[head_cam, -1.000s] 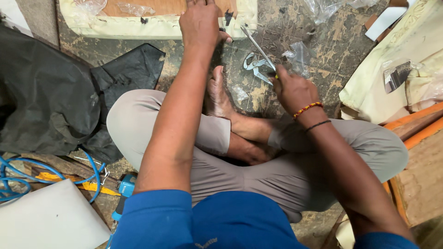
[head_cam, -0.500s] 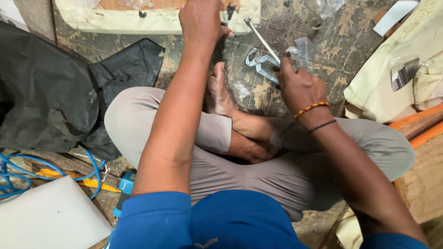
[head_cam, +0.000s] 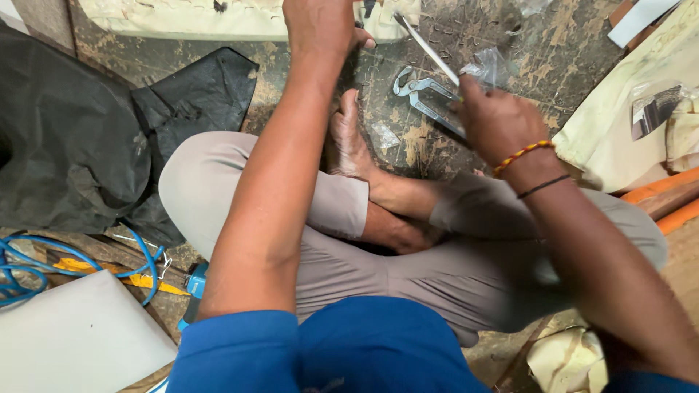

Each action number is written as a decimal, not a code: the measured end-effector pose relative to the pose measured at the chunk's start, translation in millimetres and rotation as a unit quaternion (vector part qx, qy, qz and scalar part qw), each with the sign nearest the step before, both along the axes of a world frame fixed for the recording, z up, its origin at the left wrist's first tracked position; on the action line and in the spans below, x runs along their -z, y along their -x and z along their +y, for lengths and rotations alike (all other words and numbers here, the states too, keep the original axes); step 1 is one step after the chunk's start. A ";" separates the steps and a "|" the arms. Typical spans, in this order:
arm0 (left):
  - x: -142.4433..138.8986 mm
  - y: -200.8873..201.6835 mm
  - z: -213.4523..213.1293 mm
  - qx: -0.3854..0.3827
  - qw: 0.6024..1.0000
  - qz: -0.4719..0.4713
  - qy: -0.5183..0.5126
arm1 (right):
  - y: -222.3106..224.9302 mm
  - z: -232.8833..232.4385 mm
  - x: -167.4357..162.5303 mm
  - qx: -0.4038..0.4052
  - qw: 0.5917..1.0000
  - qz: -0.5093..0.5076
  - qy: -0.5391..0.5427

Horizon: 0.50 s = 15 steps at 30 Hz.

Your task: The person sits on the floor and uses a screwdriver to pry and remove staples from the edge of a rectangular foam cushion. They repeatedly work along the perimeter to detach the foam from the wooden frame.

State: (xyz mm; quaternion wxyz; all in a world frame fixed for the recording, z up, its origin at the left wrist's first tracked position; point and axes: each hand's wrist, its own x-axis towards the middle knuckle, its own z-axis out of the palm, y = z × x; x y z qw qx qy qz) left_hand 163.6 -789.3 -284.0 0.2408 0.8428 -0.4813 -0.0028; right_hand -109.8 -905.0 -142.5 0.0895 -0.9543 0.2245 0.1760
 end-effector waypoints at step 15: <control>-10.8 4.9 1.0 0.008 0.998 0.022 0.054 | 14.3 -29.4 60.0 -0.020 0.994 -0.071 -0.080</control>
